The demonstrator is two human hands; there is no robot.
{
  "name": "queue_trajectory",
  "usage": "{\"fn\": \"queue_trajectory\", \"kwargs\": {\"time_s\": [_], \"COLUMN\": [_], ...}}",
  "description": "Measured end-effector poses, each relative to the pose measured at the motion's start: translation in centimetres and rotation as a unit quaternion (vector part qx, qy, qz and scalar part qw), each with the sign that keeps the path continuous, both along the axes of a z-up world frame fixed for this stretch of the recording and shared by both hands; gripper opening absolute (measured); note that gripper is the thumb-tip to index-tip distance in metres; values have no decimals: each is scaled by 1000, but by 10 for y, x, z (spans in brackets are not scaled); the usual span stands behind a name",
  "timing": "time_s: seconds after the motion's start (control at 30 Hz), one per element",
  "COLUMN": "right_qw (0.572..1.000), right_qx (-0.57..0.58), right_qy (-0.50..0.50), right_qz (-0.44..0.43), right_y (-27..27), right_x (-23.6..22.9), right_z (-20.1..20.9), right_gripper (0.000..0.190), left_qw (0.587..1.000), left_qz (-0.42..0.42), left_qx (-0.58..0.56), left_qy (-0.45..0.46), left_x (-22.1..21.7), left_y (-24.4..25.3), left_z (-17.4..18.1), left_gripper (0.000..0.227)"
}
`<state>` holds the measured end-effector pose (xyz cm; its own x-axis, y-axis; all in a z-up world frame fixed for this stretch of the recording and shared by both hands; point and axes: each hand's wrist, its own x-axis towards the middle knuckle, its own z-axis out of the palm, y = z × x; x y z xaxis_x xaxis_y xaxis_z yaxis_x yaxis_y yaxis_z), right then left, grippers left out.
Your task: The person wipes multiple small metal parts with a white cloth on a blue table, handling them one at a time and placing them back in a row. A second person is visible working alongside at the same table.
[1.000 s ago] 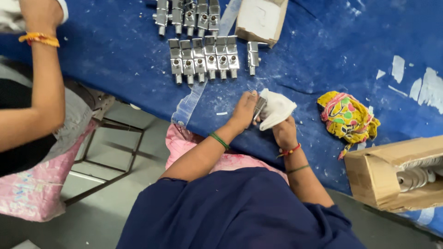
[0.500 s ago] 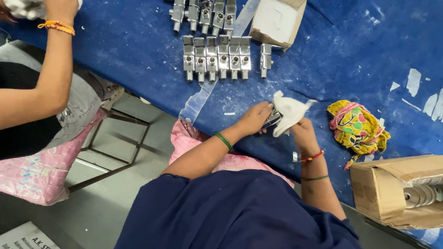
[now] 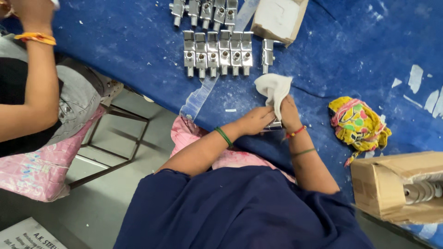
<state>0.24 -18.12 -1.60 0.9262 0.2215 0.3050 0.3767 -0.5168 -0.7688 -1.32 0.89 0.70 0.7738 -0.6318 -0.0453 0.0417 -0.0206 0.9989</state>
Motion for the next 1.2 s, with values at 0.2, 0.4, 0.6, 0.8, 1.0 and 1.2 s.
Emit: {"fn": "queue_trajectory", "kwargs": {"time_s": [0.2,0.4,0.6,0.8,1.0,1.2], "right_qw": [889,925,920,980,980,979], "right_qx": [377,296,-339,-153,-141,92], "right_qy": [175,150,2,-7,-1,87], "right_qz": [-195,-187,-198,-129,-141,-159], "right_y": [5,-26,-23,37,77,54], "right_x": [15,-10,-55,-75,-71,-61], "right_z": [13,70,140,146,104,68], "right_gripper": [31,28,34,45,78,67], "left_qw": [961,917,908,914,912,925], "left_qz": [-37,22,58,51,44,43], "left_qx": [-180,-266,-307,-341,-357,-329], "left_qy": [207,297,280,216,197,185], "left_x": [10,15,13,13,10,11], "left_y": [16,19,12,8,10,16], "left_z": [-1,-10,-17,-23,-15,-4], "left_gripper": [40,48,51,62,81,88]}}
